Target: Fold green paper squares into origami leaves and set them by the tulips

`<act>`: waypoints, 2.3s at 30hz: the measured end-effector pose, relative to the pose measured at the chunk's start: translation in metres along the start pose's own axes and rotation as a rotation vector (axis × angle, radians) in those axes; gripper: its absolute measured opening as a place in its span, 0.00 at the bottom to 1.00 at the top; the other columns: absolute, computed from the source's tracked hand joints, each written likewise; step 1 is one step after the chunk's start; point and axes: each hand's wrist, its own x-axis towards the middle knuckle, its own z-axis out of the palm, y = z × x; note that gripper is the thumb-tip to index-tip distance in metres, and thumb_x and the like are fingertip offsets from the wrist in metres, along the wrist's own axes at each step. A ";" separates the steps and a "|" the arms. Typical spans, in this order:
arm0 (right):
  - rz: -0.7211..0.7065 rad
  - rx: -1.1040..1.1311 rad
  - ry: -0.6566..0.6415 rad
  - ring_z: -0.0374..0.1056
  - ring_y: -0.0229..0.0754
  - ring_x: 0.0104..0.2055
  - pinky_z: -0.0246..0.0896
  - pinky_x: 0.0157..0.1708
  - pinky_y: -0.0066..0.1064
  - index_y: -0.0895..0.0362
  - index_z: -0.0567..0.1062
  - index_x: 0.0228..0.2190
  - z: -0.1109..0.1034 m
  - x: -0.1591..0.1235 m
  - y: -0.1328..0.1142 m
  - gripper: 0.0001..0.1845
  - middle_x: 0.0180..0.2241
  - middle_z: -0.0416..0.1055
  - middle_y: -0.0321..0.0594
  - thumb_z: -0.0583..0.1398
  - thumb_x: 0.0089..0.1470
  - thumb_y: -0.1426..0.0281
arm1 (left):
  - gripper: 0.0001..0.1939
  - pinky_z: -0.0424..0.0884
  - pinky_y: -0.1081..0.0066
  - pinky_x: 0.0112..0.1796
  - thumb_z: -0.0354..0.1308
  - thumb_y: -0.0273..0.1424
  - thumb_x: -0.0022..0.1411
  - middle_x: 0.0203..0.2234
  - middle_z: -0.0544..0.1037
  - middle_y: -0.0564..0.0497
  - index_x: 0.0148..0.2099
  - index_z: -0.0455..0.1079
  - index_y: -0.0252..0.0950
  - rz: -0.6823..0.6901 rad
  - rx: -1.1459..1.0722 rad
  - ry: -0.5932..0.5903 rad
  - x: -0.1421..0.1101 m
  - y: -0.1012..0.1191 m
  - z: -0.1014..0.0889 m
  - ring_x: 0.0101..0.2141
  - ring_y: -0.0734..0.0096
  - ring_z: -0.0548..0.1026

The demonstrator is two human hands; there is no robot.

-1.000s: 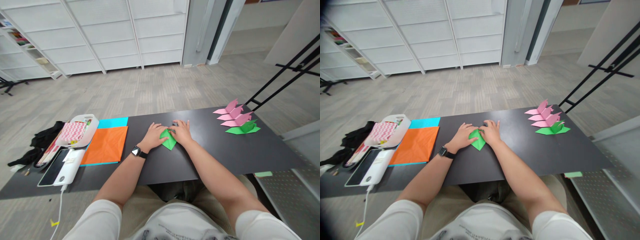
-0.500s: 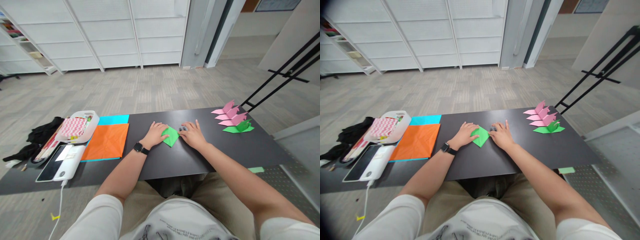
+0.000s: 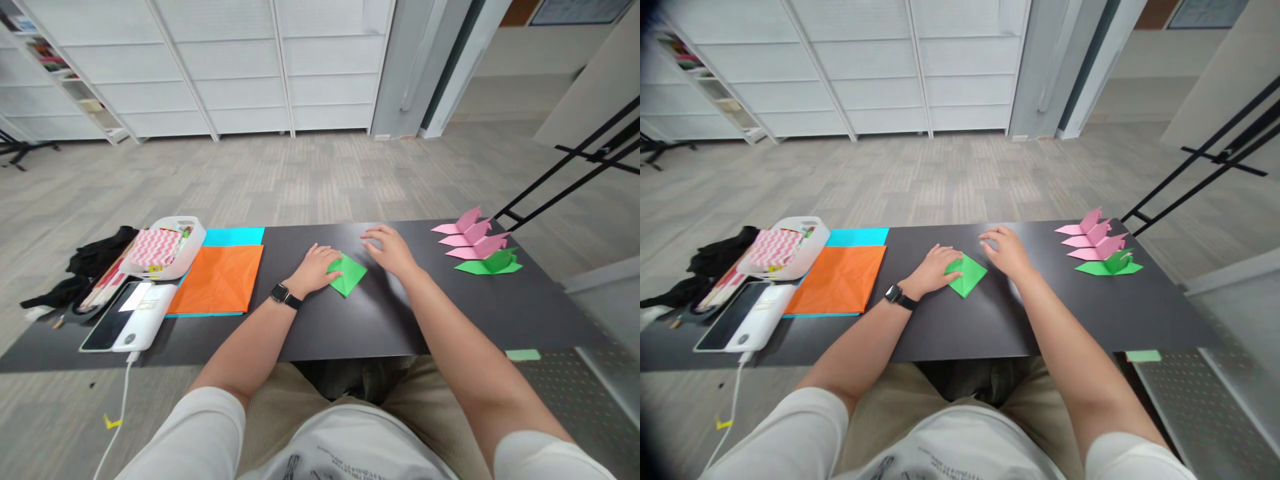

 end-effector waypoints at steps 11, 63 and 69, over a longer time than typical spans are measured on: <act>-0.069 0.036 -0.156 0.73 0.54 0.56 0.67 0.60 0.53 0.47 0.86 0.45 0.054 -0.012 0.005 0.12 0.51 0.78 0.44 0.65 0.62 0.69 | 0.18 0.50 0.41 0.73 0.64 0.40 0.71 0.66 0.75 0.49 0.61 0.75 0.45 -0.028 0.016 0.022 -0.001 -0.013 -0.007 0.68 0.52 0.67; -0.096 0.071 -0.281 0.72 0.51 0.57 0.63 0.64 0.51 0.49 0.84 0.39 0.033 -0.009 0.015 0.08 0.52 0.75 0.44 0.64 0.62 0.67 | 0.11 0.54 0.44 0.70 0.65 0.39 0.68 0.64 0.76 0.54 0.51 0.78 0.48 0.082 -0.093 -0.047 -0.010 -0.003 -0.016 0.63 0.55 0.70; -0.070 0.044 -0.265 0.72 0.53 0.57 0.64 0.63 0.53 0.49 0.84 0.39 0.038 -0.009 0.013 0.07 0.51 0.76 0.44 0.64 0.62 0.66 | 0.14 0.48 0.41 0.72 0.69 0.42 0.65 0.58 0.77 0.50 0.51 0.80 0.48 0.021 -0.003 0.017 -0.010 0.000 -0.016 0.60 0.53 0.71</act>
